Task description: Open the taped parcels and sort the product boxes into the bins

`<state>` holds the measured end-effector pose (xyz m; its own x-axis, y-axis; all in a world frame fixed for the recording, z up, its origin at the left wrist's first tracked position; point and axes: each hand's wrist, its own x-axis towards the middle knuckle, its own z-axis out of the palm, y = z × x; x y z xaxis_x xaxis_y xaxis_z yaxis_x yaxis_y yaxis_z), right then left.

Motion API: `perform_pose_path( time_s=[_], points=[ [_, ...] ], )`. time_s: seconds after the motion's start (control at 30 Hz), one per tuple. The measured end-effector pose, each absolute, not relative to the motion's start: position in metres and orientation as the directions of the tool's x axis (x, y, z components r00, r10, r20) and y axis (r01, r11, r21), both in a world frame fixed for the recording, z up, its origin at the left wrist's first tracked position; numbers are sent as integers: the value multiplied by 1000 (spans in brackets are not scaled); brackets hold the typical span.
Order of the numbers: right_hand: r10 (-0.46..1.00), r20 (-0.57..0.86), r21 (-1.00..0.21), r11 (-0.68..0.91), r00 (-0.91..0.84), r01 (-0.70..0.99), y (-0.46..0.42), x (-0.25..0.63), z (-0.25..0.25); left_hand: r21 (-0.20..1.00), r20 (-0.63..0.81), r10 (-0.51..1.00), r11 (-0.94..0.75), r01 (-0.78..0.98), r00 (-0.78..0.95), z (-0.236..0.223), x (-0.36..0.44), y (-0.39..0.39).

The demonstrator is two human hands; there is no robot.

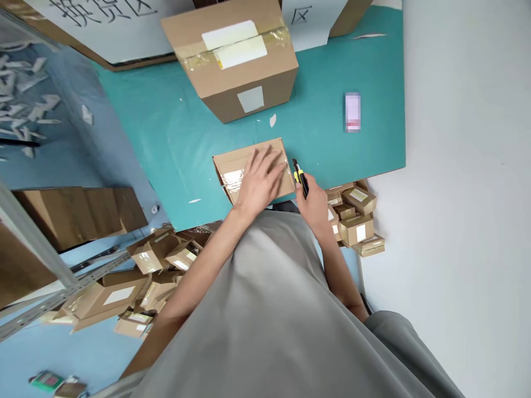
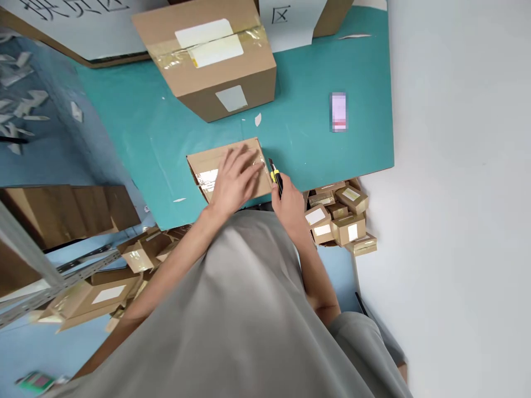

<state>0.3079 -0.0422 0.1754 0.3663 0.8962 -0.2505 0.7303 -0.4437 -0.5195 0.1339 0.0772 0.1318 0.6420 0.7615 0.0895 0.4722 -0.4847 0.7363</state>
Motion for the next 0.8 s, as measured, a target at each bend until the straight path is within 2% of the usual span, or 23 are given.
perform_pose_path(
  time_s=[0.13, 0.27, 0.43, 0.63, 0.8],
  points=[
    [899, -301, -482, -431, 317, 763, -27, 310, 183, 704, 58, 736, -509, 495, 674, 129, 150, 71],
    [859, -415, -371, -461, 300, 806, -14, 305, 201, 749, 45, 761, -454, 483, 647, 126, 148, 74],
    [814, -481, -267, -491, 327, 829, -6, 298, 212, 791, 37, 778, -406, 457, 628, 127, 150, 74],
    [814, -491, -265, -480, 311, 836, -3, 299, 213, 804, 31, 785, -387, 451, 619, 127, 150, 75],
    [795, -510, -216, -489, 329, 845, 1, 294, 220, 819, 40, 785, -381, 430, 618, 125, 149, 74]
  ],
)
